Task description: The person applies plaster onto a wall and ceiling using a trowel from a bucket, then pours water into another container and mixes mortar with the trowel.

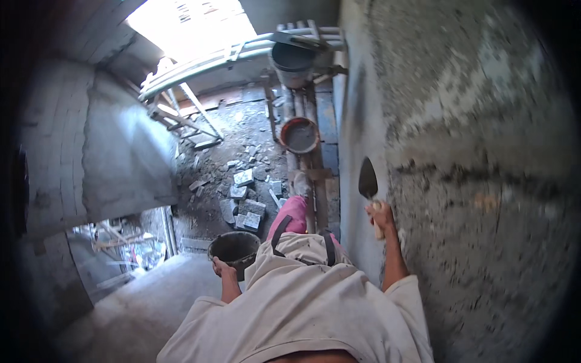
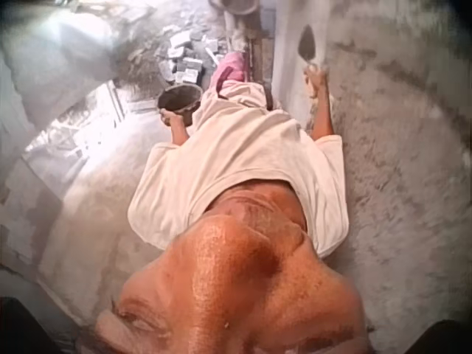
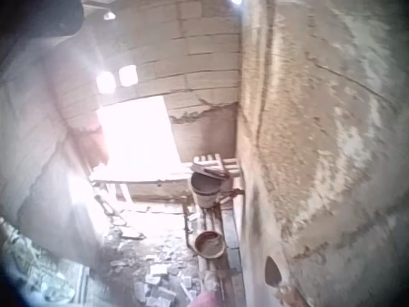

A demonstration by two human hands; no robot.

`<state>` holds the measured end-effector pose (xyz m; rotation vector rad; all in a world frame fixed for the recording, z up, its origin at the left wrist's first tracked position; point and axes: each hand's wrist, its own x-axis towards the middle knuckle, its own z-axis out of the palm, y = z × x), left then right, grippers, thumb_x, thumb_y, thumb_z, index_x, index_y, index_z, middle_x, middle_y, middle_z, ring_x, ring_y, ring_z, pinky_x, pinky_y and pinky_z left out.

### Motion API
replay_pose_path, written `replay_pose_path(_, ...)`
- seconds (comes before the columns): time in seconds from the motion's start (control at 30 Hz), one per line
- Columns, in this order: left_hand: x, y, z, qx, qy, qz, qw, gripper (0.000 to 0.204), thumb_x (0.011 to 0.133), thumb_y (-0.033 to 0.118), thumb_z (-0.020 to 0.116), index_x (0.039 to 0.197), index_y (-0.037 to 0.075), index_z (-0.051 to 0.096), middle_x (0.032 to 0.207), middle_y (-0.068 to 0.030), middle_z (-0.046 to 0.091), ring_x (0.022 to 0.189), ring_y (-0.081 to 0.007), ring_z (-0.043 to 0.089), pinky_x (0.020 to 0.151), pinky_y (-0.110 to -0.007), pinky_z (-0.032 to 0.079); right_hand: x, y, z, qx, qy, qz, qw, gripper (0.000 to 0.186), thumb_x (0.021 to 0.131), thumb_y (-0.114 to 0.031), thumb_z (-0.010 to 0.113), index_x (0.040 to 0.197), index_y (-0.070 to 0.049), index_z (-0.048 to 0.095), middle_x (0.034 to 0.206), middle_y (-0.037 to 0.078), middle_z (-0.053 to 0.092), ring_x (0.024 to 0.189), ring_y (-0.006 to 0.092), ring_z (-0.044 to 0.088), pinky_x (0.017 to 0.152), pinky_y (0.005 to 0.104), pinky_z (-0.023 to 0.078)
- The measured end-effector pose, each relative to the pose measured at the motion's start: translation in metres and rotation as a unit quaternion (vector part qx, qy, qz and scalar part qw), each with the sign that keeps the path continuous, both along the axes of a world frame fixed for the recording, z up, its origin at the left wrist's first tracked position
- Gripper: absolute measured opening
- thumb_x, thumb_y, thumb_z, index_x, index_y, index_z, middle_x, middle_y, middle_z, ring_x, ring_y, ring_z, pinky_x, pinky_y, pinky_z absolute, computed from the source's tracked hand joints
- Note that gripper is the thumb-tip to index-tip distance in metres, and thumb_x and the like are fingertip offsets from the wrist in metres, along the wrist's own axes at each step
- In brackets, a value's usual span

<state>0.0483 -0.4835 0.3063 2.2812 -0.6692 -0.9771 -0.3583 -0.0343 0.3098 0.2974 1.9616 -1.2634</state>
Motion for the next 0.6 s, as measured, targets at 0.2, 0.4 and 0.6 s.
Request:
replay_pose_path(0.2,0.027,-0.049,-0.031,0.027,0.249,0.148,0.957,0.053,0.088,0.046,0.062,0.124,0.006,0.061,0.134,-0.0106,0.058,0.11,-0.039,0.061,0.087,-0.055,0.054,-0.005,-0.013,-0.036,0.043,-0.058,-0.044,0.996,0.024,0.086,-0.018,0.074,0.095,-0.003,0.058,0.068,0.007,0.06,0.045,0.0161,0.056,0.041,0.035,0.047)
replay_pose_path(0.4,-0.042,-0.037,-0.059,-0.003,0.428,0.186,0.885,0.045,0.093,0.056,0.054,0.107,0.014,0.065,0.108,-0.0058,0.07,0.081,-0.0187,0.067,0.066,-0.041,0.061,-0.022,-0.037,-0.014,0.141,-0.183,0.041,0.972,0.02,0.082,-0.012,0.074,0.094,-0.002,0.061,0.071,0.007,0.062,0.049,0.0179,0.057,0.044,0.0355,0.047)
replay_pose_path(0.6,-0.132,-0.036,-0.069,0.101,0.409,0.272,0.865,0.03,0.086,0.043,0.068,0.082,0.014,0.061,0.077,-0.0035,0.068,0.054,-0.0169,0.065,0.042,-0.028,0.054,-0.106,-0.042,-0.013,0.169,-0.097,0.198,0.961,0.024,0.081,-0.012,0.075,0.096,-0.001,0.06,0.071,0.008,0.063,0.054,0.0173,0.059,0.048,0.0343,0.049)
